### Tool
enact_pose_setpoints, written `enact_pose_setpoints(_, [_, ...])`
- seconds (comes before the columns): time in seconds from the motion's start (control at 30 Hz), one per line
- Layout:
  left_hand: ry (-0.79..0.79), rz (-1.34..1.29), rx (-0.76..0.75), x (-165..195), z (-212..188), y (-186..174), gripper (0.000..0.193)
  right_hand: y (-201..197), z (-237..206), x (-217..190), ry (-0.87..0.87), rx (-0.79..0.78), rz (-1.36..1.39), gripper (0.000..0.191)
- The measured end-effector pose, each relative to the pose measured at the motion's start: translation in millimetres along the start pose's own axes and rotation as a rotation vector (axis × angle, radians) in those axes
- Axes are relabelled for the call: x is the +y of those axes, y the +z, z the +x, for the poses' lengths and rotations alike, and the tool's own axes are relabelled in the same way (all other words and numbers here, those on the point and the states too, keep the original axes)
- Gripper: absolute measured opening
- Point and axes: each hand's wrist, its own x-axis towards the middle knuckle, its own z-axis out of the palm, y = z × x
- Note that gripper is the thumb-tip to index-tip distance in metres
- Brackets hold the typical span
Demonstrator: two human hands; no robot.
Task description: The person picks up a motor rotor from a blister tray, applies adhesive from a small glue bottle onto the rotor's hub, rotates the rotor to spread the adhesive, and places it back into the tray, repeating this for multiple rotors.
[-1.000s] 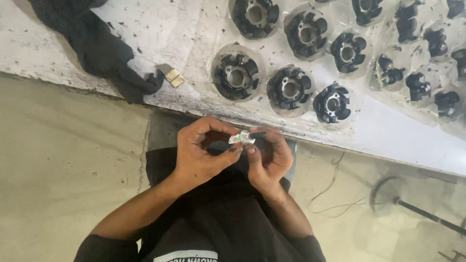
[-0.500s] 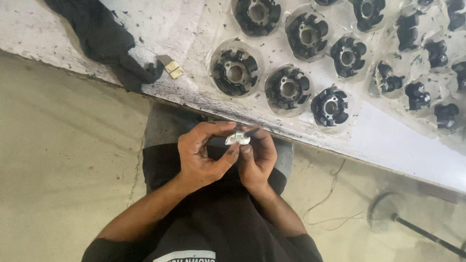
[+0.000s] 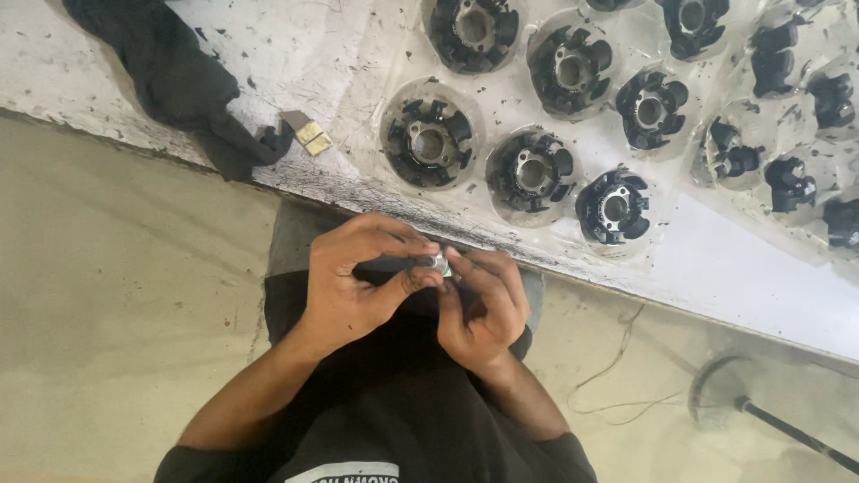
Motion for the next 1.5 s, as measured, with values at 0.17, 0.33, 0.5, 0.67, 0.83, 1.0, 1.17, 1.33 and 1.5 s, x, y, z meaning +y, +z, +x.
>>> enact_pose_setpoints(0.17, [0.043,-0.050,-0.017,-5.7,-0.7,3.7,0.023,-10.8,-10.0,20.2,0.763,-0.119,1.048,0.058])
enact_pose_setpoints(0.33, [0.169,0.148,-0.069,-2.4,5.0,2.1,0.027,-17.2,-18.6,51.9,0.964,-0.298,1.356,0.046])
enact_pose_setpoints(0.5, [0.186,0.178,-0.094,10.6,21.6,-4.1,0.033,-16.3,-24.5,43.0,0.755,-0.109,1.217,0.036])
enact_pose_setpoints(0.67, [0.313,0.747,-0.082,8.5,56.3,-11.7,0.027,-21.3,-20.2,35.0,0.592,0.129,0.971,0.035])
enact_pose_setpoints(0.83, [0.338,1.107,-0.267,-5.8,86.3,-0.8,0.039,-32.0,-14.0,46.4,0.613,0.202,1.106,0.035])
enact_pose_setpoints(1.0, [0.257,0.996,-0.242,6.4,86.8,4.8,0.045,-38.4,-8.8,56.8,0.597,0.160,1.316,0.035])
enact_pose_setpoints(1.17, [0.020,0.563,-0.244,36.5,53.7,-5.3,0.038,-41.1,-8.0,50.5,0.537,0.268,0.999,0.031])
enact_pose_setpoints(1.33, [-0.058,-0.380,-0.249,29.9,34.5,-11.8,0.038,-38.1,-2.3,34.7,0.188,0.377,0.732,0.026])
enact_pose_setpoints(1.5, [-0.153,-1.091,-0.091,9.5,35.3,11.0,0.071,-32.7,5.5,13.2,0.094,0.358,0.499,0.030])
